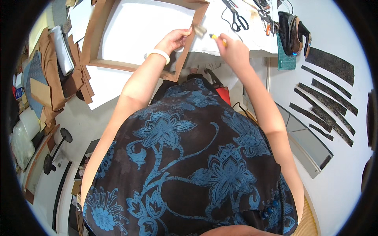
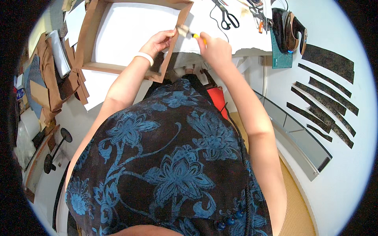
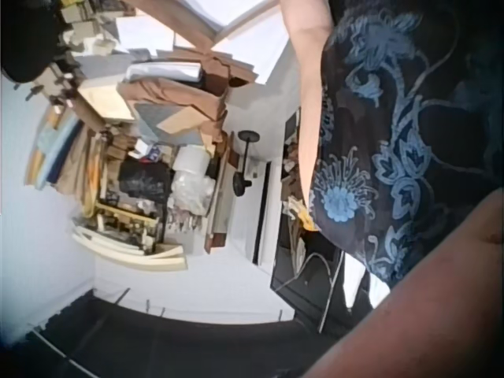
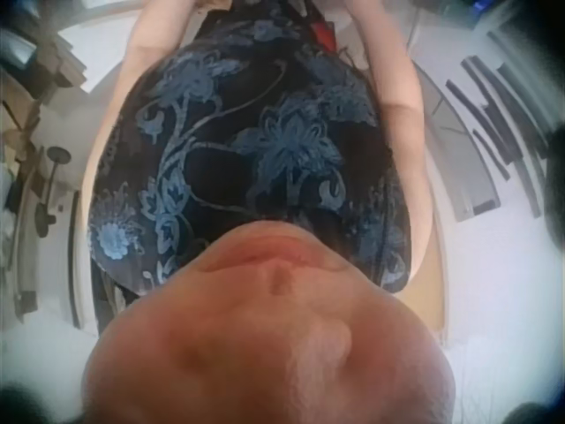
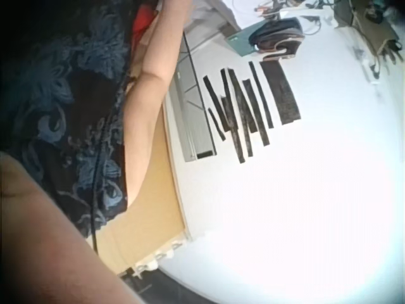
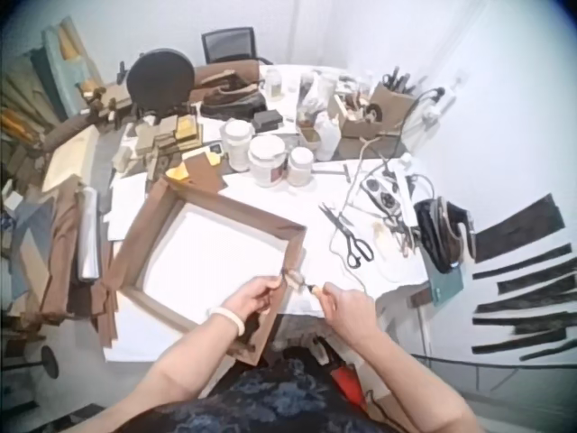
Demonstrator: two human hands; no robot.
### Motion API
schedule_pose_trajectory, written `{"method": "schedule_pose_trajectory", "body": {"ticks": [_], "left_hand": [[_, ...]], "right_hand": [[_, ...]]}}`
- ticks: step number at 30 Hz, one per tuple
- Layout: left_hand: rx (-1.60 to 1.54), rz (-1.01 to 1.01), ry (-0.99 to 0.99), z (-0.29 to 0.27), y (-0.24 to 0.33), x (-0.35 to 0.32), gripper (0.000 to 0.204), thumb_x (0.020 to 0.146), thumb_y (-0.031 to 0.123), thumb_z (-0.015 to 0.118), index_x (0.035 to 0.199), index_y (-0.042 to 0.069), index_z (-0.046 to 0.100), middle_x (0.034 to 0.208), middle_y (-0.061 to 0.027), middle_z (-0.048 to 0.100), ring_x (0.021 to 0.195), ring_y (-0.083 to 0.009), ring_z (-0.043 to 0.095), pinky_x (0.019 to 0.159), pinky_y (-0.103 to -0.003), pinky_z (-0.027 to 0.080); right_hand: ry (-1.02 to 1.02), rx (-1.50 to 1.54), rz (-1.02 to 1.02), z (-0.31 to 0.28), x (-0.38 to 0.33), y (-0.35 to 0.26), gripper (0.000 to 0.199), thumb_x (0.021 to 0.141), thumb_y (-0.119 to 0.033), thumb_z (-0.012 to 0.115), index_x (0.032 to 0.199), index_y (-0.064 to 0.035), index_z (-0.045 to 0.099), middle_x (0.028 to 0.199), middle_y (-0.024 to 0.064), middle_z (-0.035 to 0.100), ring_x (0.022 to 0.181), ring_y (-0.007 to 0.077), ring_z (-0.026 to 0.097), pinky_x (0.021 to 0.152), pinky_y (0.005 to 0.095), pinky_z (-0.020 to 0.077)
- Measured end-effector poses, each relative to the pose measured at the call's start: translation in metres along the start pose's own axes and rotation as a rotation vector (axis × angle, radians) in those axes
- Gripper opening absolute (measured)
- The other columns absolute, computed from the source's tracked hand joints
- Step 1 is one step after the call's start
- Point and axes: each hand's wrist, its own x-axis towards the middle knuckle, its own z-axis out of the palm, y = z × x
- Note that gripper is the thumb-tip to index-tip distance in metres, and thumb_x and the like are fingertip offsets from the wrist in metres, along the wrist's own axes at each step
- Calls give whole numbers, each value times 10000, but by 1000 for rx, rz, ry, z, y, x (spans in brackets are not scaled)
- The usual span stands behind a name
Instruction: The person uses a yellow-handled scraper to smooth and press the edges of a rectangular cardboard frame. They work methodically along the perimeter, applying pressure to the corners and sides to ensure the material is flat and secure. The person occasionally rotates the frame to access different sections.
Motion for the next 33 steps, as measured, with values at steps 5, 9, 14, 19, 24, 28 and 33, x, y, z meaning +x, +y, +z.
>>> {"method": "schedule_pose_trajectory", "body": {"ticks": [5, 9, 14, 19, 24, 28, 33], "left_hand": [[-9, -13, -110, -2, 2, 2, 72, 935, 51, 655, 985, 52, 707, 936, 26, 701, 734, -59, 597, 699, -192, 513], [50, 2, -13, 25, 3, -12, 73, 944, 57, 643, 979, 48, 706, 955, 18, 698, 840, -81, 625, 803, -209, 515], [81, -9, -133, -7, 2, -1, 138, 978, 175, 647, 1044, 66, 701, 1042, -18, 715, 952, -110, 656, 850, -241, 503], [129, -114, -196, 14, 0, -45, 296, 960, 322, 693, 1110, 67, 684, 1076, -31, 714, 1003, -108, 642, 886, -293, 503], [232, -138, -123, -11, -15, -51, 311, 919, 361, 741, 1086, 104, 686, 1008, -15, 695, 957, -142, 615, 919, -343, 481], [202, -116, -78, -20, -20, -45, 243, 897, 340, 768, 1025, 152, 683, 931, 26, 663, 848, -128, 569, 858, -334, 467], [145, -147, -60, -20, -22, -37, 167, 915, 281, 752, 980, 136, 699, 898, 35, 669, 748, -113, 545, 726, -277, 463]], "right_hand": [[-39, 31, 6, -12, -4, 5, 193, 944, -379, 636, 951, -195, 691, 586, 127, 631, 569, 349, 657, 519, 464, 509], [-28, 15, 9, -13, -13, 13, 195, 953, -369, 630, 951, -183, 688, 601, 118, 641, 577, 342, 658, 531, 451, 509], [-53, 44, -77, -21, -38, -5, 183, 945, -355, 645, 934, -176, 679, 599, 106, 642, 579, 331, 661, 521, 439, 505], [89, 62, -44, -15, -12, 21, 199, 938, -362, 646, 920, -168, 689, 585, 98, 634, 595, 329, 665, 539, 441, 509], [61, 91, 41, -6, -14, 16, 200, 943, -365, 636, 935, -176, 698, 607, 105, 644, 602, 334, 663, 547, 450, 514], [-139, 145, -68, -4, -66, -7, 178, 960, -362, 614, 978, -202, 689, 610, 101, 645, 587, 323, 664, 537, 453, 516], [62, 105, -57, 3, -27, 14, 183, 956, -348, 634, 943, -173, 687, 542, 104, 585, 536, 338, 628, 484, 440, 475]]}}
